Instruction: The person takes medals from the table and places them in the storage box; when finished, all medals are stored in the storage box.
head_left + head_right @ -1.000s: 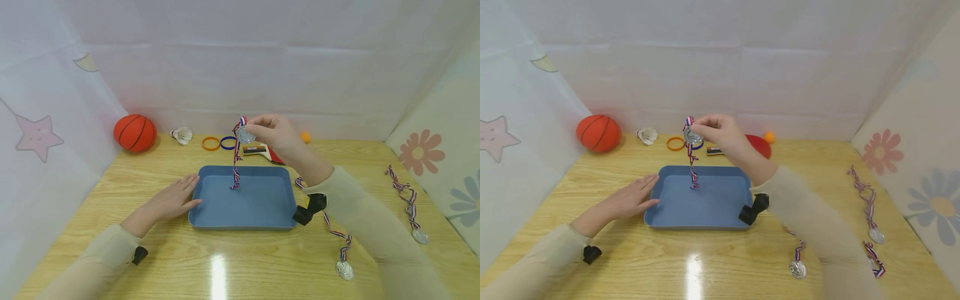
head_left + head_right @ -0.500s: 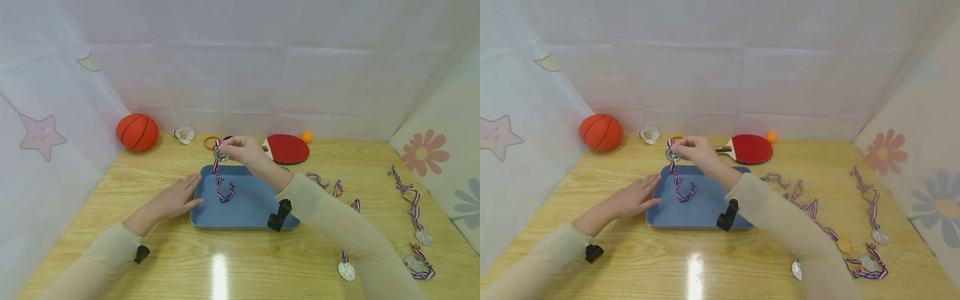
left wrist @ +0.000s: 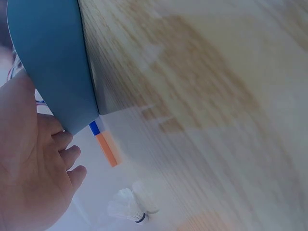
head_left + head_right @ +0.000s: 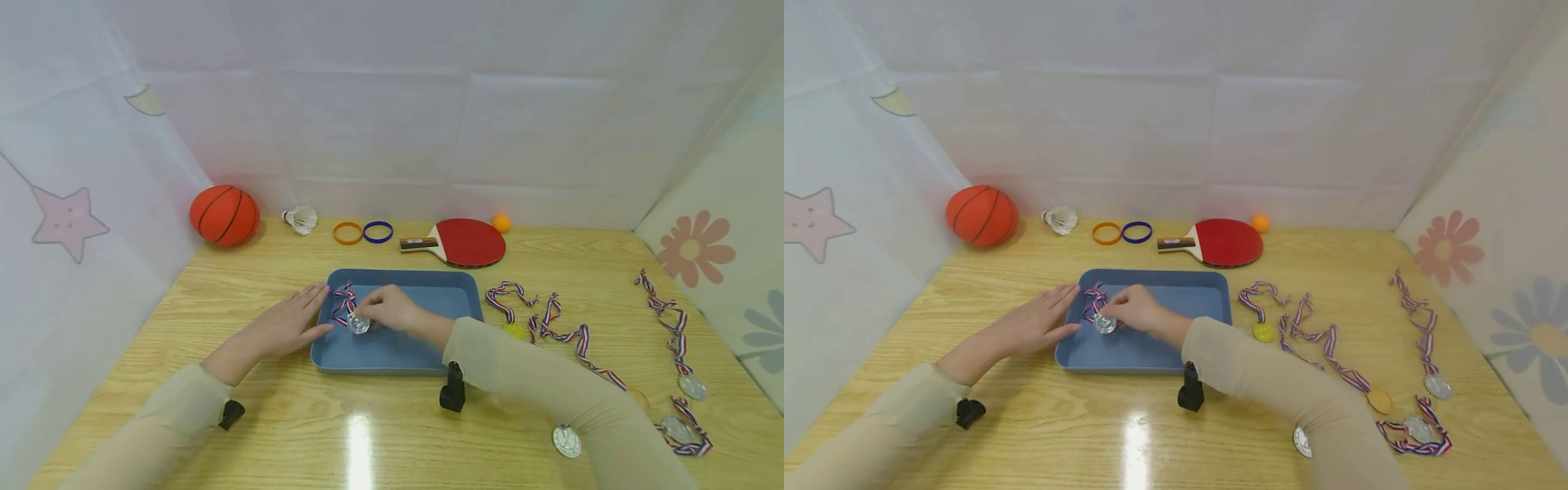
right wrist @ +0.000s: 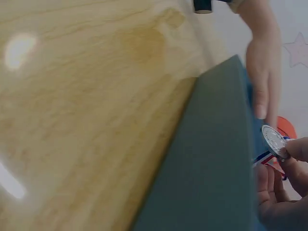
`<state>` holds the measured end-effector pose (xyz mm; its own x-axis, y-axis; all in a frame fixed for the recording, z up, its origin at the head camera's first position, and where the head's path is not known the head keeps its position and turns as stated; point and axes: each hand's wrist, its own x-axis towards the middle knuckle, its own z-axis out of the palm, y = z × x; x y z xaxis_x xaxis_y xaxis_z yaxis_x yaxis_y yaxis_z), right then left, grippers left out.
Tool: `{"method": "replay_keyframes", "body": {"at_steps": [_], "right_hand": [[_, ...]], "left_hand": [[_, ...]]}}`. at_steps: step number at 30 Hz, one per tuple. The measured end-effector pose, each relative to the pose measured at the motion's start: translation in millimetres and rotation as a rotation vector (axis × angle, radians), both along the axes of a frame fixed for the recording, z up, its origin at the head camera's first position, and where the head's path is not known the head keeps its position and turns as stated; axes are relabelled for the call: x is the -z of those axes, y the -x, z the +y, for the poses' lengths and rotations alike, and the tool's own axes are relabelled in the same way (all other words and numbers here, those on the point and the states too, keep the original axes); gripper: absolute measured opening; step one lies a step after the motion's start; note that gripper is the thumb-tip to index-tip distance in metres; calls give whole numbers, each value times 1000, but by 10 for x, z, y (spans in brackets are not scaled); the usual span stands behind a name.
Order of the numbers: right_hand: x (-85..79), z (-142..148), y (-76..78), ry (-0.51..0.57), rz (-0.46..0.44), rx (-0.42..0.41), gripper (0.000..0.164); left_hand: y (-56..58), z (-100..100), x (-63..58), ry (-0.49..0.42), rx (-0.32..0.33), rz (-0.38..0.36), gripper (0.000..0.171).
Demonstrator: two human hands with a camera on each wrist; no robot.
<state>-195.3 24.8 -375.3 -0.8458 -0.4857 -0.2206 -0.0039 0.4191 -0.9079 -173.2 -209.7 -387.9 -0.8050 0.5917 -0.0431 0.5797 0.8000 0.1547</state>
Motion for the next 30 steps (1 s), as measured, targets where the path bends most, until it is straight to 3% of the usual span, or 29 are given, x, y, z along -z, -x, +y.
{"method": "replay_keyframes", "body": {"at_steps": [7, 14, 20, 30], "right_hand": [[183, -79, -115, -95, -15, -114, 13], [235, -225, -183, -112, 5, -209, 8], [224, -336, -202, -163, 63, -231, 9], [218, -342, -204, -174, 77, -224, 12]], "left_hand": [[1, -3, 4, 0, 7, 19, 76], [-3, -11, 4, -4, 11, 31, 75], [2, -7, 2, -2, 14, 33, 74], [5, 7, 0, 1, 11, 18, 72]]}}
